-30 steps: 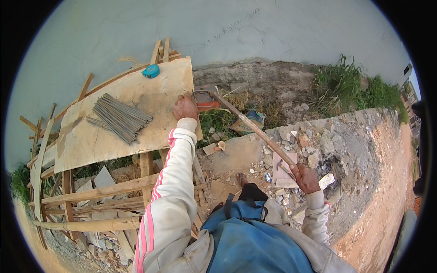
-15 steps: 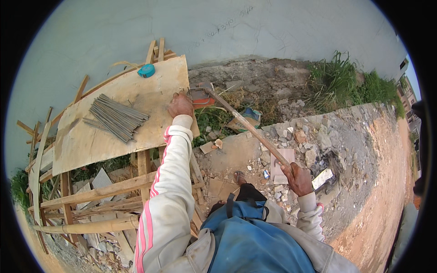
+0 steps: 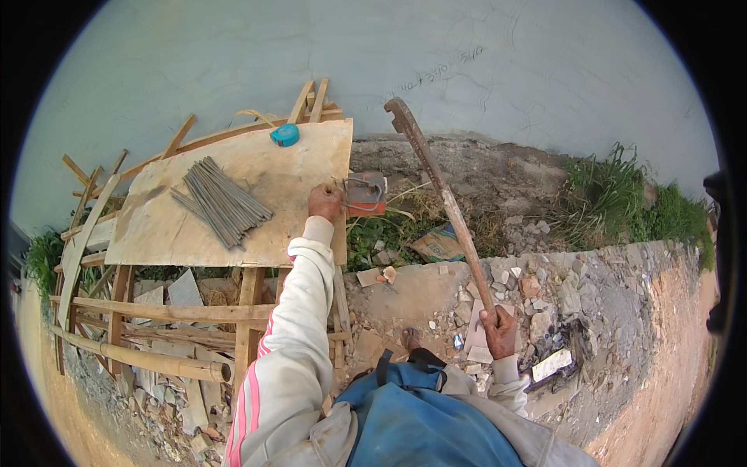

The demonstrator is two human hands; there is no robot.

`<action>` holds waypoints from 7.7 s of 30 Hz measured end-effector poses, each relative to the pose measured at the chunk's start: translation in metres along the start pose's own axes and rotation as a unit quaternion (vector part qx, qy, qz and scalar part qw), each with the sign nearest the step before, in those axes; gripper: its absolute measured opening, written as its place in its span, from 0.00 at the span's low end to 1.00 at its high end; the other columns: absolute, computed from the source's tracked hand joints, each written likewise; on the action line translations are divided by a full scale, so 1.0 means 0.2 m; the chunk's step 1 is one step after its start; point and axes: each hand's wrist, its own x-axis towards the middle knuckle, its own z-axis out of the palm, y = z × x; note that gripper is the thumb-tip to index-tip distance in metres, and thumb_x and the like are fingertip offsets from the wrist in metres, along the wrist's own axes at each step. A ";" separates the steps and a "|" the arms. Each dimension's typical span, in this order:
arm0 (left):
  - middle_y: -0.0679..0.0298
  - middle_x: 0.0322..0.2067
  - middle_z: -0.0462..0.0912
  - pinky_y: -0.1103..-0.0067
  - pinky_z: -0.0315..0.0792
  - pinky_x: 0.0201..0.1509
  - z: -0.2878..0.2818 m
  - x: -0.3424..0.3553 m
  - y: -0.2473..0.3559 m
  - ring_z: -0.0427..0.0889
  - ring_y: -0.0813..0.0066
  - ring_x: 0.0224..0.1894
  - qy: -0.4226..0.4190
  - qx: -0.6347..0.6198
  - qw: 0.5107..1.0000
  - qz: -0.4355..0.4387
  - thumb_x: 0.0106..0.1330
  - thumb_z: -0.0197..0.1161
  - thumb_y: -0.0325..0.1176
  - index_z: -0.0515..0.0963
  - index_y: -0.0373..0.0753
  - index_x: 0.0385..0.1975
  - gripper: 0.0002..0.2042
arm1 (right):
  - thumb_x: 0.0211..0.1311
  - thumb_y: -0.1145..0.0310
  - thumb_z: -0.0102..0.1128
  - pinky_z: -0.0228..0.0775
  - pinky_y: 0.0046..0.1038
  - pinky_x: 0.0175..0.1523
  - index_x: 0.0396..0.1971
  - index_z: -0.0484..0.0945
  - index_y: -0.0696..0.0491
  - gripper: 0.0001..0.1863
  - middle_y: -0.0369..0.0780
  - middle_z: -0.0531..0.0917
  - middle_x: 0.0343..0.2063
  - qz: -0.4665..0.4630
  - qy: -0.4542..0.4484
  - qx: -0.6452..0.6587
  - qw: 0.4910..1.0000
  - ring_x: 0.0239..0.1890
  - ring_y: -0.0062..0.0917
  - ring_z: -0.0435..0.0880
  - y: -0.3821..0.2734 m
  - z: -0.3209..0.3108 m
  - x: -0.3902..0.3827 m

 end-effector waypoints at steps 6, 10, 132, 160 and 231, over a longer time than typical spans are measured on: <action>0.70 0.25 0.80 0.83 0.66 0.21 -0.06 -0.11 0.05 0.71 0.85 0.18 -0.024 -0.209 0.978 -0.012 0.70 0.63 0.33 0.79 0.37 0.34 0.06 | 0.64 0.53 0.70 0.60 0.26 0.27 0.25 0.76 0.57 0.21 0.31 0.70 0.17 0.074 -0.077 0.125 0.986 0.23 0.16 0.65 0.12 0.21 0.13; 0.70 0.26 0.80 0.84 0.66 0.22 -0.01 -0.19 0.12 0.70 0.86 0.18 0.007 -0.235 0.972 0.008 0.71 0.64 0.33 0.79 0.38 0.37 0.06 | 0.65 0.54 0.69 0.68 0.27 0.32 0.36 0.84 0.59 0.20 0.34 0.80 0.20 0.106 -0.136 0.091 0.981 0.26 0.17 0.74 0.23 0.18 0.25; 0.67 0.32 0.84 0.85 0.79 0.33 -0.78 -0.48 0.21 0.80 0.84 0.25 0.210 -0.474 0.854 -0.053 0.66 0.68 0.29 0.76 0.37 0.56 0.19 | 0.68 0.54 0.65 0.65 0.31 0.20 0.34 0.76 0.55 0.18 0.34 0.67 0.13 0.218 -0.303 -0.078 0.924 0.12 0.22 0.68 1.61 0.89 1.64; 0.64 0.35 0.86 0.81 0.80 0.36 1.22 -0.49 0.43 0.85 0.80 0.31 0.094 -0.379 0.914 -0.107 0.74 0.60 0.35 0.75 0.40 0.41 0.07 | 0.69 0.61 0.66 0.70 0.22 0.28 0.49 0.81 0.62 0.19 0.34 0.81 0.21 0.003 -0.531 0.128 0.838 0.22 0.16 0.78 0.04 0.23 1.82; 0.59 0.58 0.77 0.60 0.64 0.65 0.53 -0.41 0.35 0.73 0.55 0.62 0.257 0.430 0.859 0.107 0.61 0.61 0.35 0.79 0.39 0.53 0.19 | 0.65 0.60 0.68 0.68 0.31 0.31 0.36 0.80 0.58 0.15 0.39 0.78 0.21 -0.170 -0.456 0.015 0.873 0.22 0.23 0.73 -0.12 0.27 1.91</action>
